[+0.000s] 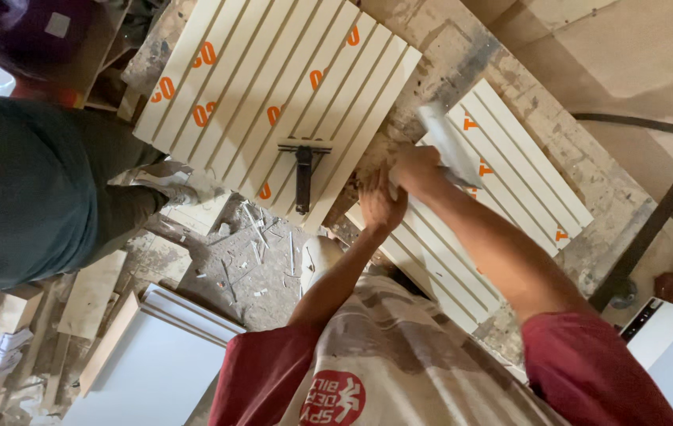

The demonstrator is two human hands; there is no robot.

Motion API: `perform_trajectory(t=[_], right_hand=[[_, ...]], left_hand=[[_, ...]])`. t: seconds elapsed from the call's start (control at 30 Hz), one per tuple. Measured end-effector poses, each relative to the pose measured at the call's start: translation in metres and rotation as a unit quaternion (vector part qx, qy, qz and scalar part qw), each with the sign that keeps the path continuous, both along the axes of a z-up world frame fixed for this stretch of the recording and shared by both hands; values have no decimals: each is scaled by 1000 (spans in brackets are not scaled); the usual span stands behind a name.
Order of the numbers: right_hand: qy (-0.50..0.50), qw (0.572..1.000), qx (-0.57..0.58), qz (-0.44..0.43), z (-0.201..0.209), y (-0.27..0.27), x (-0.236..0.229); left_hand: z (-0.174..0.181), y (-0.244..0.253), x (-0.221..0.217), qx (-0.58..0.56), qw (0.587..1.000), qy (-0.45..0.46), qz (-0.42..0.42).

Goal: The person uses a scraper tool to remove orange stickers from two slatted wooden panels on a workbench.

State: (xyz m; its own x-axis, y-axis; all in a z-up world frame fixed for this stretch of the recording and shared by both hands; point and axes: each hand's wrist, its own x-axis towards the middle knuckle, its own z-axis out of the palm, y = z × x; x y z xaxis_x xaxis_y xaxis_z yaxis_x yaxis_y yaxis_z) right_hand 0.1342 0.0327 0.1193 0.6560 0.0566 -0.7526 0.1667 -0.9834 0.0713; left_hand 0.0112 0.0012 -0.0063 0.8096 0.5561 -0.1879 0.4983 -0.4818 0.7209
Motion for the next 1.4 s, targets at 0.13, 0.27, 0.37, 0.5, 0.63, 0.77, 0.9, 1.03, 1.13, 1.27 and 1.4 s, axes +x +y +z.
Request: perform_trajectory(t=[0.13,0.27,0.37,0.5,0.63,0.77,0.9,1.03,1.13,1.27,1.4], right_hand=[[-8,971,-14,238,-41,-119,35],[37,995,92,24,60,-167,11],[71,977,166,-114,39,-215,-7],[91,920,304,-232,30,-242,-27],[51,929,297,-215,-24,-277,-22],[-26,973,219,-67,5,-251,-12],[-30,963,253,88,-41,-230,11],[-36,948,261,177,-56,-195,27],[-50,935,269,224,-55,-178,24],[-66,936,227,261,-56,-166,23],[-64,941,225,246,-39,-153,18]], left_hand=[[-39,15,26,-39,999,9,-3],[-63,35,49,-95,989,110,-42],[-58,43,54,-169,980,95,-43],[-61,47,56,-192,980,59,0],[-99,37,38,-182,979,85,44],[-52,16,39,-84,947,-173,257],[-50,-36,31,73,960,-262,61],[-1,-67,14,171,979,-111,-10],[-1,-76,12,210,978,-11,-1],[-9,-62,23,203,979,-12,-6],[-33,-49,29,228,972,-47,-3]])
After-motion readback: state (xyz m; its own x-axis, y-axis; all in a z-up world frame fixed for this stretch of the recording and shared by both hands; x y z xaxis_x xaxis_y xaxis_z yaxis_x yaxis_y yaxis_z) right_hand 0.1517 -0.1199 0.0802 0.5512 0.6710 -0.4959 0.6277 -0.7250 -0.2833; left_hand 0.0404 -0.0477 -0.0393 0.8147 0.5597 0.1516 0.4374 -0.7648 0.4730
